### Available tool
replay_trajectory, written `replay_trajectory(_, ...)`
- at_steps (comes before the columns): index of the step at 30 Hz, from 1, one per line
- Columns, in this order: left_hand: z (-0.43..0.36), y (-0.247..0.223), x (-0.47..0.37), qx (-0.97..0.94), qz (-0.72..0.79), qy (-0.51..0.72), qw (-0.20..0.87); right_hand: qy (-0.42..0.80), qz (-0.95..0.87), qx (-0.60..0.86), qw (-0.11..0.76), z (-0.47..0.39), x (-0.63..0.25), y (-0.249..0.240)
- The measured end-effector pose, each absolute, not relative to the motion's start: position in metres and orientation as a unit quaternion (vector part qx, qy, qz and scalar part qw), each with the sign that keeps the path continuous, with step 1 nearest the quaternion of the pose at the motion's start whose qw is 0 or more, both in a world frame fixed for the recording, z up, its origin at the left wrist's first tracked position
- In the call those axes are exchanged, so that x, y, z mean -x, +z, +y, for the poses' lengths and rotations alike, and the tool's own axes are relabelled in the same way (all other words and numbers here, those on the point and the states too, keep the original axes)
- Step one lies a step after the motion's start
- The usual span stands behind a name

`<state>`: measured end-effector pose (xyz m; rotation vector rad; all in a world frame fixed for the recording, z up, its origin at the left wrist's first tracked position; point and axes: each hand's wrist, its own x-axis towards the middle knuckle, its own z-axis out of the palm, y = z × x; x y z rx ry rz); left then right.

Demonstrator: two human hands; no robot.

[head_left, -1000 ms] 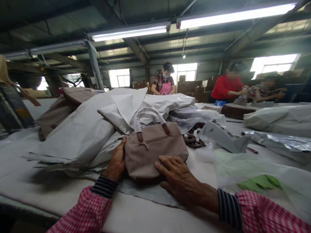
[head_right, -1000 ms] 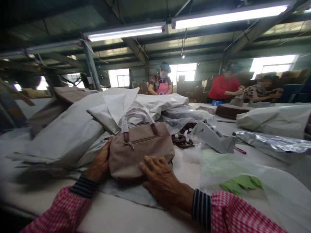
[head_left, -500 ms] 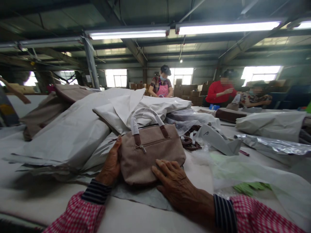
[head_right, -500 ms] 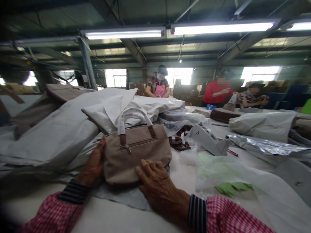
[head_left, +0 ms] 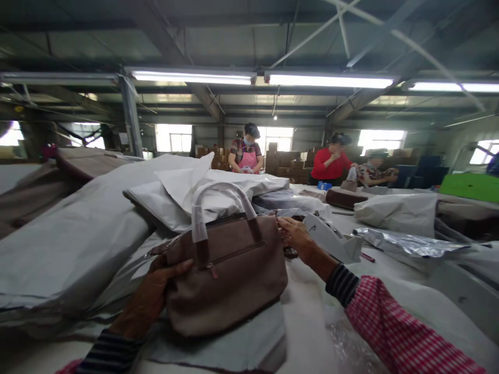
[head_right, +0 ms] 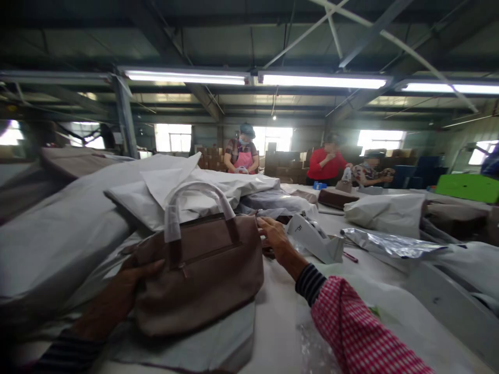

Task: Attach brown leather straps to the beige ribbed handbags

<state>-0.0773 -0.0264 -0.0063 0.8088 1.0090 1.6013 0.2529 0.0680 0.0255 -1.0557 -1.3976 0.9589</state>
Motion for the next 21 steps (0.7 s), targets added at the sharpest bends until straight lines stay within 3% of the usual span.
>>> replay_trajectory(10,-0.035,0.0,0.08,-0.418,0.445,0.659,0.44,0.528,-0.523,0.328,0.583,0.066,-0.262,0.034)
replay_trajectory(21,-0.044,0.002,0.071,-0.446,0.408,0.67,0.431,0.528,-0.499,0.383,0.571,0.073,-0.268,0.023)
